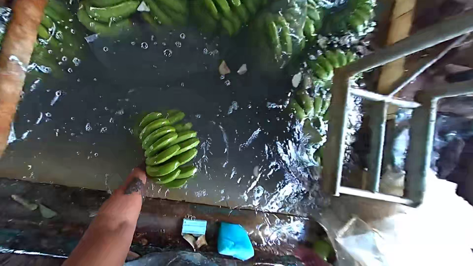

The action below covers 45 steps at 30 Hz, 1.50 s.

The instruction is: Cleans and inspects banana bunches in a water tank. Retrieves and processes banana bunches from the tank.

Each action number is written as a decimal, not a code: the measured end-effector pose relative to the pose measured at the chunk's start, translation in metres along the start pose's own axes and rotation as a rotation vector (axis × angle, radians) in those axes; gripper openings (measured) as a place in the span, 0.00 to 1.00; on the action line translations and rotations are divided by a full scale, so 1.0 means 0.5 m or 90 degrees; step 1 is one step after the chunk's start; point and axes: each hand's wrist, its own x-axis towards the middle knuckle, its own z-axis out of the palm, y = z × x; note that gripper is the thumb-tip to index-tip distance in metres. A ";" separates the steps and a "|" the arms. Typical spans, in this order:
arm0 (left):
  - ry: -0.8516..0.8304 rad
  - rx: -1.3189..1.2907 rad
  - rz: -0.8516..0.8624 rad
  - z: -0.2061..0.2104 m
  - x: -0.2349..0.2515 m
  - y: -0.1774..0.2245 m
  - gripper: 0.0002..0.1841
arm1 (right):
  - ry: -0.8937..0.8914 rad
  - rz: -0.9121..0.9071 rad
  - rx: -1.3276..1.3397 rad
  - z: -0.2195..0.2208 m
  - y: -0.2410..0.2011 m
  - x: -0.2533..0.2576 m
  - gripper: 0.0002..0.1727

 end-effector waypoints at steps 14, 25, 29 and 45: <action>0.066 -0.284 0.296 -0.021 0.008 0.195 0.36 | -0.064 -0.327 0.236 0.173 -0.531 0.178 0.25; 0.141 -0.478 0.256 0.064 -0.096 0.050 0.56 | -0.153 -0.183 0.468 0.316 -0.581 0.198 0.36; -0.091 -0.762 -0.057 0.114 -0.056 0.034 0.38 | -0.220 -0.291 0.322 0.271 -0.555 0.171 0.31; -0.373 -0.759 0.045 0.152 -0.119 0.036 0.14 | 0.096 -0.071 0.076 0.143 -0.507 0.203 0.21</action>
